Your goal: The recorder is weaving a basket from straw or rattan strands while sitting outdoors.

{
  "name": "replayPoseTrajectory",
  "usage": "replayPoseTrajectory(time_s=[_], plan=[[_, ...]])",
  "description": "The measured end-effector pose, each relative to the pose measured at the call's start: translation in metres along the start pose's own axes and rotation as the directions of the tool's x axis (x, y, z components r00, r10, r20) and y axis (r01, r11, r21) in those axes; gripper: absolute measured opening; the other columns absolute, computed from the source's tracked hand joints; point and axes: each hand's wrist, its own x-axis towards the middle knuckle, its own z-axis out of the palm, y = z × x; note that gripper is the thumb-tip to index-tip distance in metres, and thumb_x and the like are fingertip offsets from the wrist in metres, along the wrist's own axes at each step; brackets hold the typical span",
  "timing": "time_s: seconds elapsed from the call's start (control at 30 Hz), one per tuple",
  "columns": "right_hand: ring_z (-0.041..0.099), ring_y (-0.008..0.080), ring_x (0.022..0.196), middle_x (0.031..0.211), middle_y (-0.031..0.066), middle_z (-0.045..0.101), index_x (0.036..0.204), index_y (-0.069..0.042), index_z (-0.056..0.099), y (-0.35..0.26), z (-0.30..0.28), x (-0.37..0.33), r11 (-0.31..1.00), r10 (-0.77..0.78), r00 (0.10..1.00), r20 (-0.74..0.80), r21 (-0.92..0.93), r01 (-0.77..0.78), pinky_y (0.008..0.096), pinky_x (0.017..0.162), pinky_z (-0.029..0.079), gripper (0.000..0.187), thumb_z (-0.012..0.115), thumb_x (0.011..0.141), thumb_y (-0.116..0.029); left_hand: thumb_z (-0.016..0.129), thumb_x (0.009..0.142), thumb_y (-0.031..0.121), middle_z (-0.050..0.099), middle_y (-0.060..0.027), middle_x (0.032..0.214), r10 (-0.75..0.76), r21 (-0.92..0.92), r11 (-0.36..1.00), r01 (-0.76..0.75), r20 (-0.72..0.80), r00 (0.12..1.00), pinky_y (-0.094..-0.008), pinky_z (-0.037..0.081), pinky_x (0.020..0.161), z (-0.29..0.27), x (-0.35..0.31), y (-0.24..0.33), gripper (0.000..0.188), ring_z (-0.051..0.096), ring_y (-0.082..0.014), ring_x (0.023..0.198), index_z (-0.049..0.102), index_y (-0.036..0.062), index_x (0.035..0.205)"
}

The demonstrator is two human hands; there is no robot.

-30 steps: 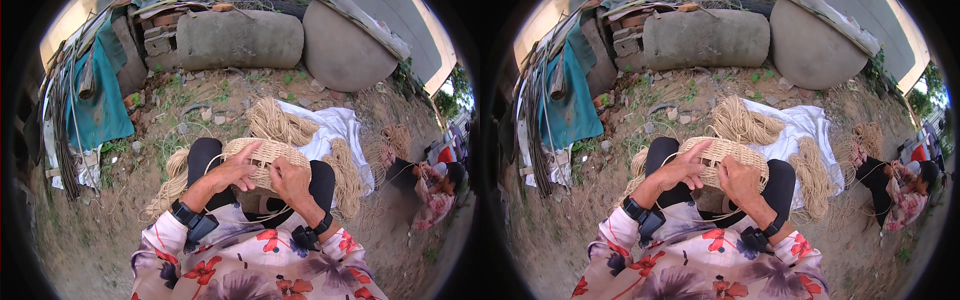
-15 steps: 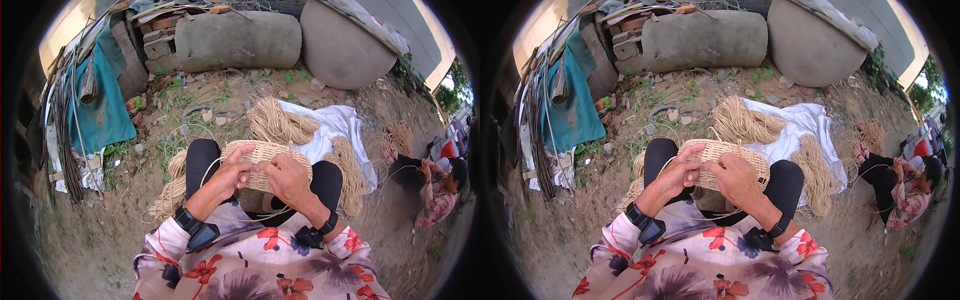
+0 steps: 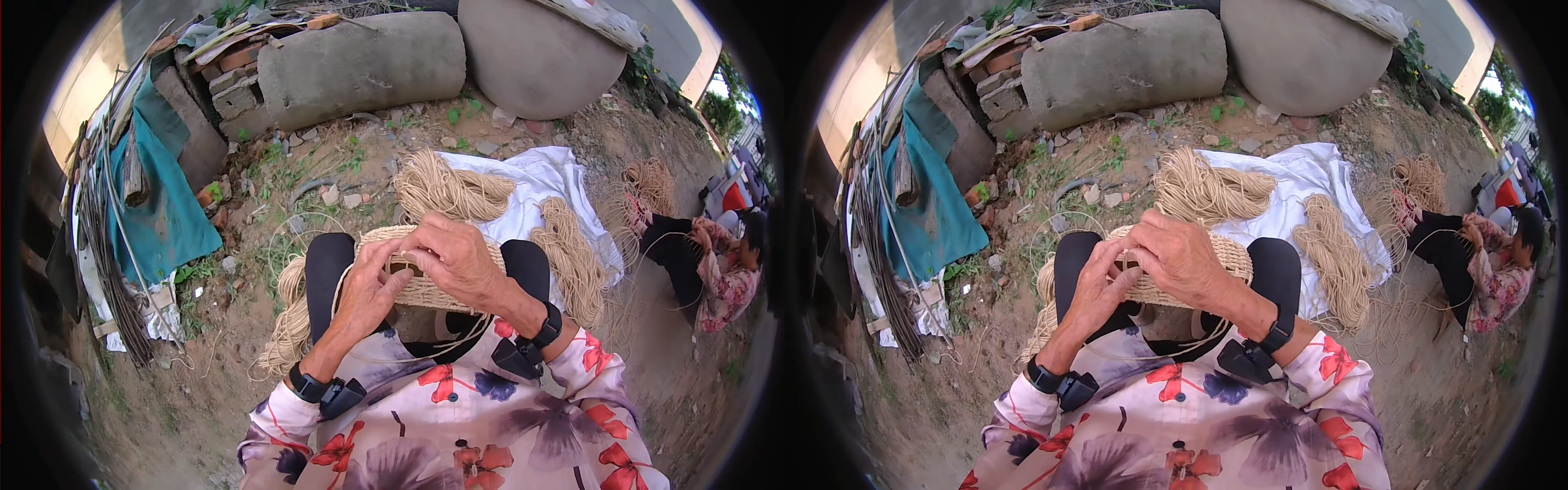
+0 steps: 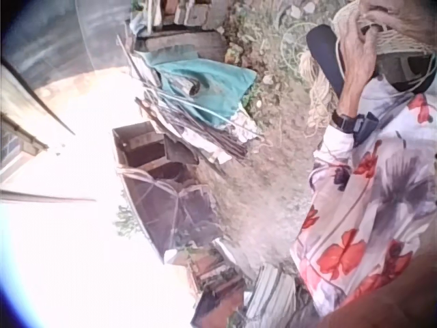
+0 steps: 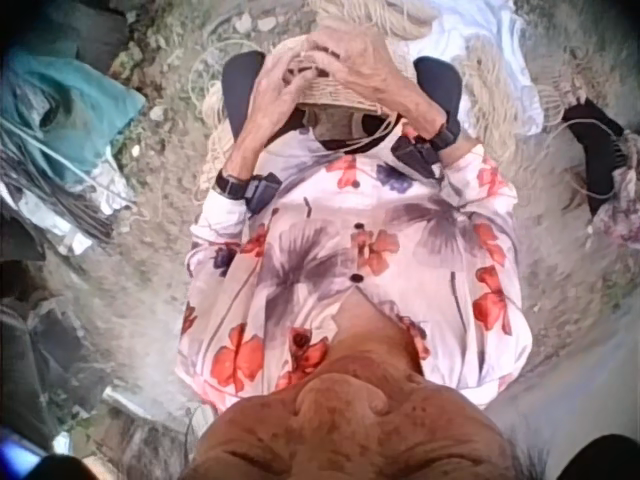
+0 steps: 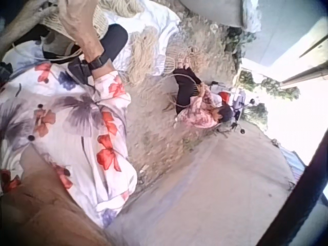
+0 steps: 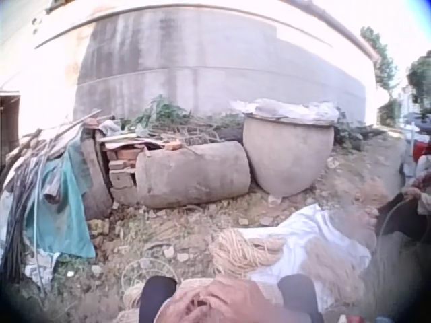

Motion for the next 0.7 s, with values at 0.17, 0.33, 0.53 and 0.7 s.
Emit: replayPoseTrajectory(time_s=[0.17, 0.33, 0.53, 0.7], plan=[[0.060, 0.0204, 0.069, 0.082, 0.0082, 0.056, 0.109, -0.004, 0.062, -0.001, -0.016, -0.003, 0.964, 0.162, 0.986, -0.024, 0.215, -0.153, 0.0335, 0.062, 0.048, 0.028, 0.066, 0.082, -0.009, 0.048, 0.102, 0.038, 0.051, -0.0015, 0.069, -0.277, -0.660, 0.604, 0.445, 0.350, 0.895, -0.0239, 0.041, 0.042, 0.013, 0.011, -0.035, 0.034, 0.047, -0.0105, 0.048, 0.054, 0.0067, 0.091], [0.048, 0.0034, 0.067, 0.076, -0.0036, 0.057, 0.102, -0.001, 0.064, 0.078, -0.066, -0.080, 0.790, 0.570, 0.808, -0.150, 0.369, -0.489, 0.0205, 0.061, 0.042, 0.015, 0.062, 0.093, -0.011, 0.041, 0.105, 0.035, 0.031, 0.0080, 0.055, -0.505, -0.742, 0.544, 0.393, 0.085, 0.859, -0.0175, 0.024, 0.031, -0.134, 0.014, -0.082, 0.035, 0.029, -0.0013, 0.038, 0.042, 0.0154, 0.076], [0.051, 0.0054, 0.064, 0.071, -0.0025, 0.056, 0.094, -0.002, 0.066, 0.142, -0.063, -0.174, 0.698, 0.714, 0.655, -0.246, 0.315, -0.643, 0.0237, 0.057, 0.044, 0.012, 0.062, 0.091, -0.012, 0.046, 0.102, 0.035, 0.032, 0.0084, 0.055, -0.583, -0.717, 0.598, 0.360, -0.080, 0.808, -0.0209, 0.023, 0.034, -0.225, 0.032, -0.110, 0.031, 0.028, -0.0038, 0.040, 0.045, 0.0170, 0.078], [0.055, 0.0143, 0.063, 0.071, 0.0044, 0.059, 0.090, -0.003, 0.065, 0.129, -0.057, -0.188, 0.740, 0.626, 0.640, -0.446, 0.081, -0.668, 0.0309, 0.061, 0.045, 0.010, 0.064, 0.086, -0.012, 0.049, 0.101, 0.035, 0.029, 0.0080, 0.054, -0.761, -0.857, 0.452, 0.248, -0.226, 0.608, -0.0255, 0.021, 0.039, -0.253, 0.022, -0.219, 0.030, 0.025, -0.0068, 0.042, 0.044, 0.0172, 0.077]])
